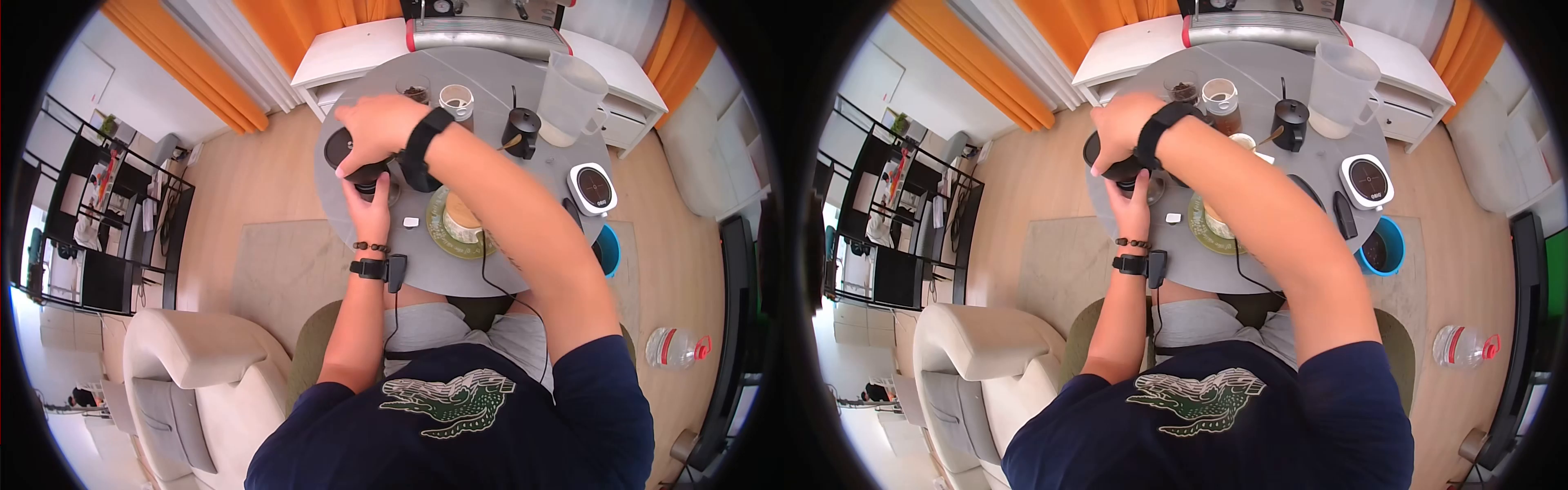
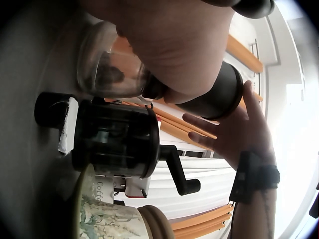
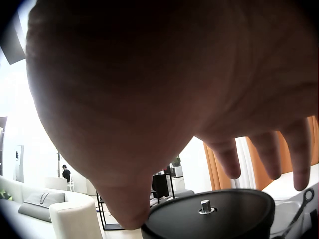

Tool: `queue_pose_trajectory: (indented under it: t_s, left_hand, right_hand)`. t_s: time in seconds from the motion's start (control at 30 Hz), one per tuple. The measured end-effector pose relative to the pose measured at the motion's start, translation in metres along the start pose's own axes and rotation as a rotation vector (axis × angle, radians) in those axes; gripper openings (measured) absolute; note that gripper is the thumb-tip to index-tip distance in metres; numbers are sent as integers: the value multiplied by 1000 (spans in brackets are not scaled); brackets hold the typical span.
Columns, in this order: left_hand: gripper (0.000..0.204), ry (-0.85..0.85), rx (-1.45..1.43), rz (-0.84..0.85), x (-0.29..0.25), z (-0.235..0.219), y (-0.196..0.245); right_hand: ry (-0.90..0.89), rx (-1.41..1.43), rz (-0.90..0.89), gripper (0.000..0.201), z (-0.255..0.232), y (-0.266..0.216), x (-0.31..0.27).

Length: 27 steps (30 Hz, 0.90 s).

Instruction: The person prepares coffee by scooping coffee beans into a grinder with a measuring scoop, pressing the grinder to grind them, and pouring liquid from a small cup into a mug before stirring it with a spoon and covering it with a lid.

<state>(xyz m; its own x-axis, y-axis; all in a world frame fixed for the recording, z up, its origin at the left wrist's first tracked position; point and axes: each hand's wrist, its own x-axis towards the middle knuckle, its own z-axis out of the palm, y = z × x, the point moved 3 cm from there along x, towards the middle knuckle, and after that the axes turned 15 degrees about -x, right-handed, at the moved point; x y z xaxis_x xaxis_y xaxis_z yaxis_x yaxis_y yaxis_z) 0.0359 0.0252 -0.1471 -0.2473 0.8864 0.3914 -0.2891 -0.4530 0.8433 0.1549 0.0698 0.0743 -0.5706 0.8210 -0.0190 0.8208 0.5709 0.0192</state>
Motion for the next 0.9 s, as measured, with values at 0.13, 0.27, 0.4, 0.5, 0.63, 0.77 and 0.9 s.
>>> queue_pose_trajectory:
  t_s: [0.13,0.27,0.4,0.5,0.63,0.77,0.9]
  left_hand:
    - [60,27,102,-8,-2,-3,-4]
    - [66,38,142,-18,-2,-7,-4]
    - [66,35,143,4,1,-8,-7]
    - [70,34,116,2,0,-6,-2]
    - [81,-10,80,3,-1,-1,4]
    - [105,-83,158,46,1,-2,26]
    - [102,-26,179,141,23,-5,78]
  right_hand:
    - [-132,60,12,96,8,-7,1]
    - [-59,43,6,93,21,-9,5]
    - [59,24,-23,83,20,-7,7]
    - [145,82,-36,82,9,-5,-4]
    - [287,290,-68,87,-3,17,-27]
    - [408,407,-23,88,-23,49,-75]
    - [543,454,-39,84,-18,76,-106]
